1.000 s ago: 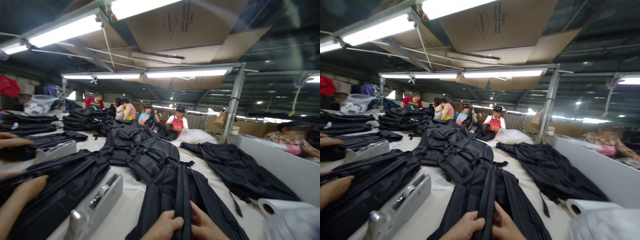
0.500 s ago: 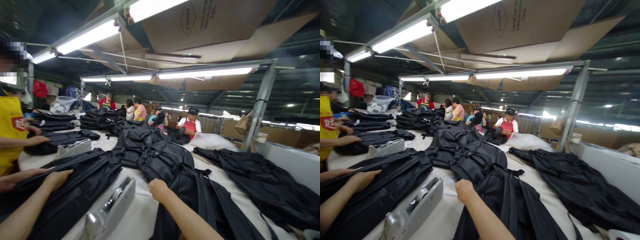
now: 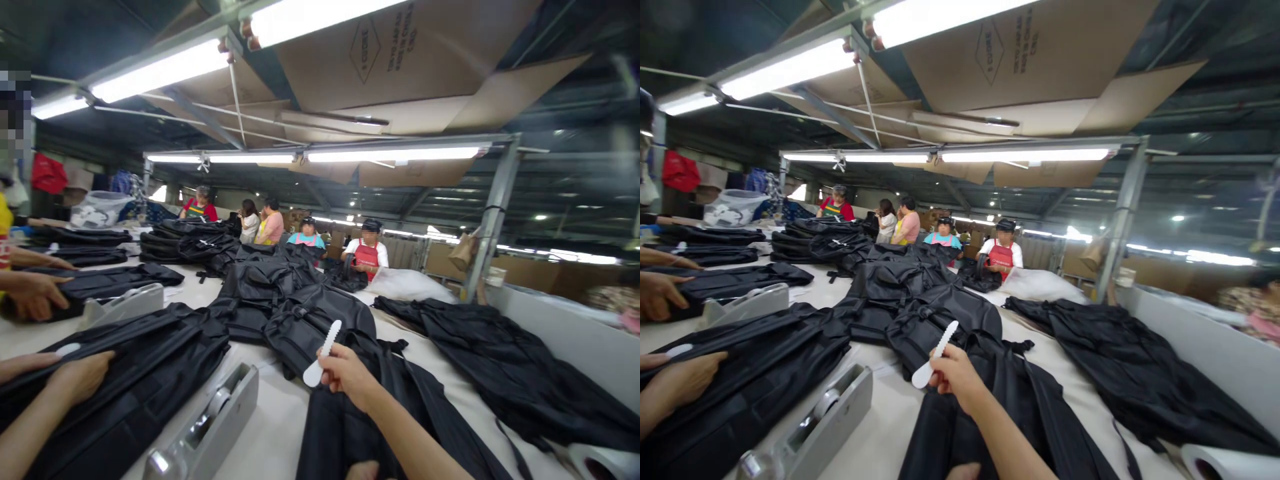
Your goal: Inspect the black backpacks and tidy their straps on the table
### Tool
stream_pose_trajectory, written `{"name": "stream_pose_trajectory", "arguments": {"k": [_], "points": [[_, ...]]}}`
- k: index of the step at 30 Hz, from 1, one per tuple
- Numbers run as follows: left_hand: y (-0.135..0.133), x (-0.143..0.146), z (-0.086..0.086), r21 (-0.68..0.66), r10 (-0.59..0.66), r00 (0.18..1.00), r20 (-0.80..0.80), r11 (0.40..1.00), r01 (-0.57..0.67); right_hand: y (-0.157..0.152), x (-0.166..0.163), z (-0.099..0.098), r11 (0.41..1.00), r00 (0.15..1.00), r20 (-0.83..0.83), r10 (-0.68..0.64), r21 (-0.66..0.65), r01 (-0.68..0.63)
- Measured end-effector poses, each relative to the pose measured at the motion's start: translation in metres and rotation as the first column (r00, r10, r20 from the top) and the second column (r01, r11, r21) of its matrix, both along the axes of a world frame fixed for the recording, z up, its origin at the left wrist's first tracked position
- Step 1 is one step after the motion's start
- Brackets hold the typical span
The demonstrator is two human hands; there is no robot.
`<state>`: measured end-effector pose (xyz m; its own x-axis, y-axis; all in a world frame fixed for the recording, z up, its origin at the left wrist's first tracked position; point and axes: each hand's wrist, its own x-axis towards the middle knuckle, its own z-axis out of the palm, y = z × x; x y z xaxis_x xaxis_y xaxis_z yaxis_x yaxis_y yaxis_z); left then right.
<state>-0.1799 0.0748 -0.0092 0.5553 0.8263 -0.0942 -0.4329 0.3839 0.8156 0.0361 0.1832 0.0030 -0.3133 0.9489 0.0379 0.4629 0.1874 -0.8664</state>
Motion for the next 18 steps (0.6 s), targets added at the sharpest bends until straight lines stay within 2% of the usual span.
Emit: {"name": "stream_pose_trajectory", "arguments": {"k": [2,4,7,10,13,15,18], "points": [[0.009,0.076,-0.025,0.014,-0.074,0.997,-0.003,0.997,0.074,-0.021,0.032,0.009,0.997,0.968,-0.248,-0.036,-0.078,0.017],[0.012,0.137,-0.047,0.026,-0.135,0.991,-0.005,0.991,0.135,-0.048,0.064,0.012,0.988,0.872,-0.484,-0.080,-0.156,0.004],[0.011,0.190,-0.072,0.020,-0.066,0.997,0.031,0.998,0.065,-0.085,0.105,0.009,0.978,0.786,-0.594,-0.170,-0.200,0.061],[0.007,0.201,-0.079,-0.068,0.003,1.000,0.003,0.998,-0.003,-0.111,0.138,0.001,0.951,0.712,-0.635,-0.302,-0.252,0.178],[0.001,0.196,-0.069,-0.123,0.075,0.995,-0.067,0.989,-0.083,-0.128,0.160,-0.011,0.921,0.665,-0.637,-0.390,-0.261,0.289],[-0.002,0.194,-0.057,-0.162,0.105,0.989,-0.107,0.979,-0.122,-0.138,0.170,-0.020,0.920,0.704,-0.595,-0.387,-0.203,0.334],[-0.004,0.193,-0.042,-0.196,0.096,0.986,-0.136,0.973,-0.122,-0.153,0.176,-0.029,0.936,0.783,-0.517,-0.347,-0.136,0.326]]}}
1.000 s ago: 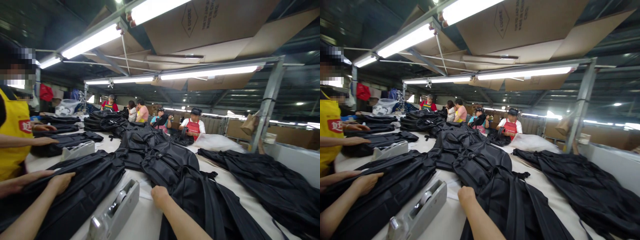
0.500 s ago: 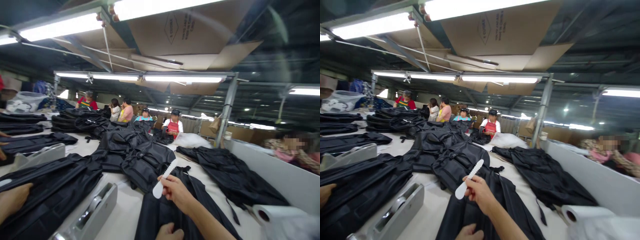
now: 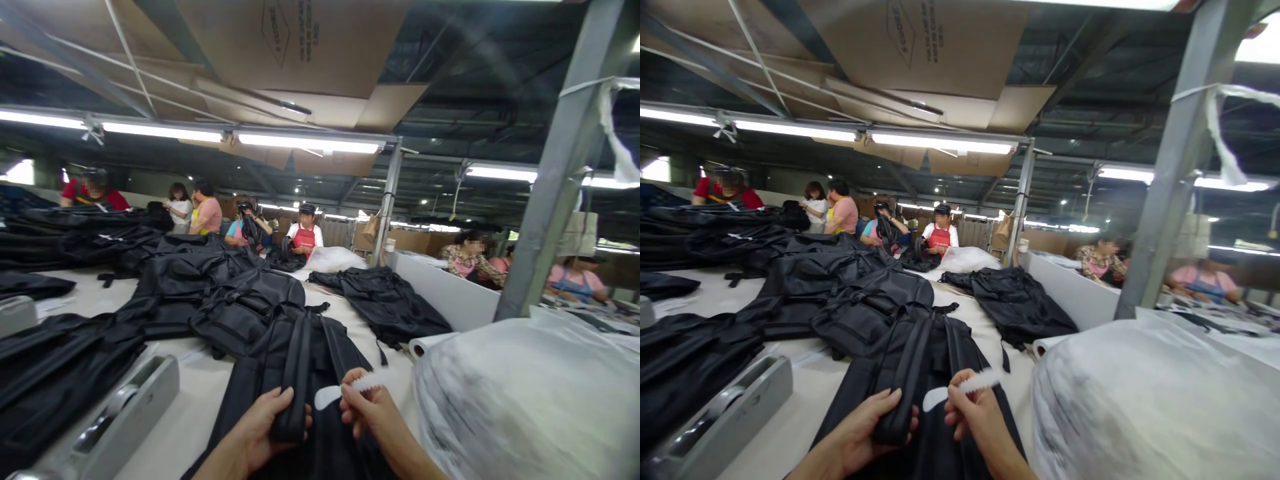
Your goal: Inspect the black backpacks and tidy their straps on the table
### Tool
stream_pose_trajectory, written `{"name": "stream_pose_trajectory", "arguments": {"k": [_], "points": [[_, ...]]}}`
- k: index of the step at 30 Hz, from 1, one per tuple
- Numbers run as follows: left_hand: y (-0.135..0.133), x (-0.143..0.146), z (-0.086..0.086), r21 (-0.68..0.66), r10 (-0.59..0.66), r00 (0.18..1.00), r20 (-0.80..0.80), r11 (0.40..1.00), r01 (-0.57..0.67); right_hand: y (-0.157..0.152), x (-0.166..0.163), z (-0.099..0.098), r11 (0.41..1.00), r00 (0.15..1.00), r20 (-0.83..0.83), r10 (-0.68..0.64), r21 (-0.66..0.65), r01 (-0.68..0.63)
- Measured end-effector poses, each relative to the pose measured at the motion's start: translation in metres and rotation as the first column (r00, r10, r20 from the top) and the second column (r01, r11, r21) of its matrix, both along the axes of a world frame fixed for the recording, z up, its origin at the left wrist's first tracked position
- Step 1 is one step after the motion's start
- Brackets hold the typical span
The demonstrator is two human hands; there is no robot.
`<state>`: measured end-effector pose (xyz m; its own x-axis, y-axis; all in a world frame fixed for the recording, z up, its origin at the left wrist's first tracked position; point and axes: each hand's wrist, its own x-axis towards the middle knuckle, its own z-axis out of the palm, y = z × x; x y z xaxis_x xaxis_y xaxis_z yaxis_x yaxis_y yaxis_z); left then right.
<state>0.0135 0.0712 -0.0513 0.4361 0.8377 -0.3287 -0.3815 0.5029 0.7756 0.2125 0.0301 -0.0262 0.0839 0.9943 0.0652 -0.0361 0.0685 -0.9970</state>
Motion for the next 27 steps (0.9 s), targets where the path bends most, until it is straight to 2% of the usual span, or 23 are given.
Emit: {"name": "stream_pose_trajectory", "arguments": {"k": [3,8,12,15,17,20,22,24,27], "points": [[0.002,-0.002,0.009,0.001,-0.002,1.000,-0.015,1.000,0.002,-0.013,0.002,-0.001,0.998,0.997,0.064,0.053,-0.026,-0.051],[0.001,-0.009,0.016,-0.010,0.016,1.000,-0.014,1.000,-0.016,-0.022,0.005,0.000,0.983,0.982,0.050,0.181,-0.004,-0.181],[-0.002,-0.012,0.021,-0.036,-0.011,1.000,-0.017,0.999,0.011,-0.024,0.008,-0.013,0.971,0.965,0.141,0.220,0.060,-0.230],[-0.002,-0.010,0.022,-0.045,-0.009,1.000,-0.030,0.999,0.007,-0.023,0.009,-0.020,0.944,0.930,0.221,0.294,0.083,-0.319],[-0.002,-0.009,0.021,-0.041,-0.012,0.999,-0.045,0.999,0.010,-0.021,0.009,-0.018,0.922,0.909,0.169,0.381,0.001,-0.387],[-0.004,-0.006,0.018,-0.040,-0.006,0.997,-0.082,0.999,0.003,-0.015,0.010,-0.008,0.845,0.860,-0.108,0.498,-0.162,-0.510],[-0.006,-0.004,0.017,-0.035,0.000,0.992,-0.128,0.999,-0.005,-0.011,0.011,-0.002,0.793,0.817,-0.263,0.513,-0.218,-0.568],[-0.008,-0.002,0.019,-0.010,-0.010,0.980,-0.200,1.000,0.008,-0.007,0.011,0.000,0.792,0.832,-0.256,0.492,-0.264,-0.550],[-0.007,-0.003,0.024,0.036,-0.021,0.962,-0.273,0.999,0.032,-0.002,0.008,-0.001,0.827,0.883,-0.090,0.461,-0.316,-0.465]]}}
